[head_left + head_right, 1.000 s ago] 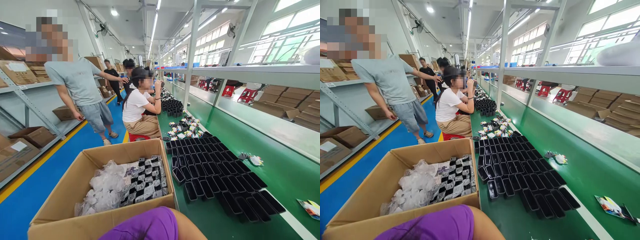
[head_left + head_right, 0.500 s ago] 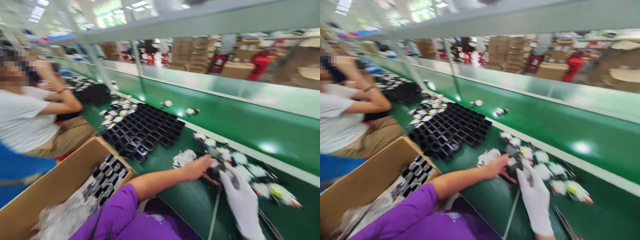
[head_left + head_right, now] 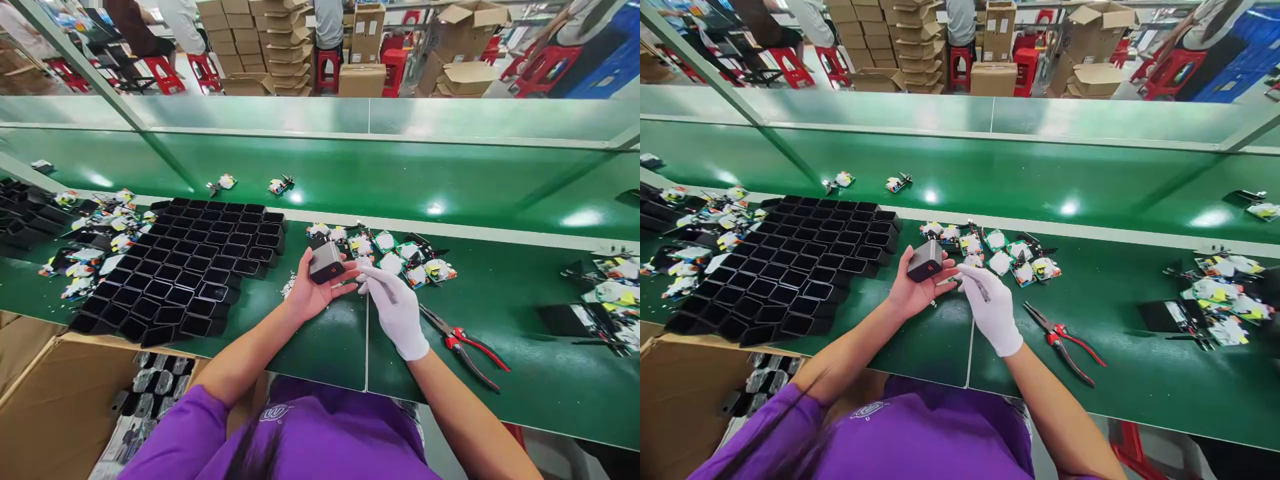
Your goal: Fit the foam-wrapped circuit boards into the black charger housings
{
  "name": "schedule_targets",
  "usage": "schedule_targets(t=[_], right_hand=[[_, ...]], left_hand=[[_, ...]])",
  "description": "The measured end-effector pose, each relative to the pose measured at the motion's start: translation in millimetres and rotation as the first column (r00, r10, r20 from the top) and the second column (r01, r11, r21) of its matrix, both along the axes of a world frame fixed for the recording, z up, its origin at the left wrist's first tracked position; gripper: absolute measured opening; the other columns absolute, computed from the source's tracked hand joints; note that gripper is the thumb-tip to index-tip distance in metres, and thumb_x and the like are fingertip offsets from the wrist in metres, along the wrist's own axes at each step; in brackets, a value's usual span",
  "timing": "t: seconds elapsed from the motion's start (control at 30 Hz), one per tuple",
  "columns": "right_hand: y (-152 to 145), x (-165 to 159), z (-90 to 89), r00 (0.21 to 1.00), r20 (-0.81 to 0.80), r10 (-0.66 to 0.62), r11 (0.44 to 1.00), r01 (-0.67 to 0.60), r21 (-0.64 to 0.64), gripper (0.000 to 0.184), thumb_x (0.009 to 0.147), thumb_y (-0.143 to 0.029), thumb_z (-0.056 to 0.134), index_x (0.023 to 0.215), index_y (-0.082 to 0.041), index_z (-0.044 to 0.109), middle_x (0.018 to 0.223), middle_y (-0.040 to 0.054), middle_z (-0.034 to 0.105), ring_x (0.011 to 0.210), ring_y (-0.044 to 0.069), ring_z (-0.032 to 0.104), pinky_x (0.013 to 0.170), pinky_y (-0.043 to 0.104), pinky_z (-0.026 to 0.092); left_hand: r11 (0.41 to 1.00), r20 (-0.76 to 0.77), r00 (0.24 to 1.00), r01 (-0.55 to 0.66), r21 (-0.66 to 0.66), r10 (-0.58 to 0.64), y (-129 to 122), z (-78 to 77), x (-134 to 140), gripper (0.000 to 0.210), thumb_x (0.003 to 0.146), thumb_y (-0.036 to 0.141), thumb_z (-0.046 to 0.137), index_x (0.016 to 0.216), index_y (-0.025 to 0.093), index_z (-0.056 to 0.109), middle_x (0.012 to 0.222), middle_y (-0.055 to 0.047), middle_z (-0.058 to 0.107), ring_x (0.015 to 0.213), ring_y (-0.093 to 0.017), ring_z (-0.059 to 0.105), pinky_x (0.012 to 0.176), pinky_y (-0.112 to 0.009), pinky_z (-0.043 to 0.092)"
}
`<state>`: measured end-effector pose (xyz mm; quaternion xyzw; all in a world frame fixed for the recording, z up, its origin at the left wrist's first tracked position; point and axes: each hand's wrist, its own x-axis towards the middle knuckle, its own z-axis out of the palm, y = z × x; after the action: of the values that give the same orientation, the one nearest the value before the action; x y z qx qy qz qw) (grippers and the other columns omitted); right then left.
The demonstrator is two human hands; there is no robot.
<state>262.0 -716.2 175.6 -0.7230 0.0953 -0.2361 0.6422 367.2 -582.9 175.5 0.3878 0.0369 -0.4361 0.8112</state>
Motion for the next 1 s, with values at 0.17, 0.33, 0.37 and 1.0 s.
schedule_targets(t=[0.17,0.33,0.37,1.0], right_hand=[[-1,2,-5.0,0.999,-0.041,0.005,1.000,-0.006,-0.025,0.027,0.095,-0.040,0.056,0.110,-0.024,0.071,0.096,0.0050,0.073,0.074,0.017,0.069,0.079,0.037,0.060],[0,3,-6.9,1.000,-0.002,-0.030,0.969,0.028,-0.245,0.027,0.094,-0.035,0.057,0.118,-0.025,0.067,0.111,0.0085,0.070,0.087,0.021,0.069,0.083,0.040,0.059],[1,4,-6.3,0.999,0.018,-0.038,0.942,0.042,-0.333,0.032,0.092,-0.034,0.060,0.123,-0.026,0.064,0.119,0.0099,0.067,0.098,0.024,0.068,0.088,0.043,0.058],[-78,209,39.7,0.780,-0.542,-0.312,0.705,-0.192,-0.683,0.059,0.077,-0.026,0.074,0.129,-0.007,0.054,0.126,0.0187,0.066,0.112,0.023,0.065,0.096,0.033,0.051]], left_hand=[[0.999,-0.077,0.997,-0.014,0.037,0.016,-1,1.6,2,0.061,0.090,0.066,0.039,0.105,0.014,0.067,0.107,-0.015,0.075,0.103,-0.028,0.072,0.089,-0.041,0.057],[1.000,-0.003,1.000,-0.006,0.023,0.006,-2,-3.5,5,0.059,0.089,0.065,0.042,0.106,0.014,0.066,0.108,-0.015,0.074,0.094,-0.026,0.072,0.081,-0.037,0.058],[0.999,0.062,0.998,-0.018,0.034,0.016,-2,-5.8,4,0.058,0.087,0.065,0.046,0.109,0.014,0.064,0.109,-0.014,0.074,0.090,-0.025,0.072,0.077,-0.036,0.058],[0.879,0.916,0.397,-0.410,0.242,-0.067,7,-26.5,19,0.043,0.095,0.041,0.050,0.134,0.023,0.049,0.134,-0.014,0.053,0.115,-0.024,0.058,0.097,-0.041,0.053]])
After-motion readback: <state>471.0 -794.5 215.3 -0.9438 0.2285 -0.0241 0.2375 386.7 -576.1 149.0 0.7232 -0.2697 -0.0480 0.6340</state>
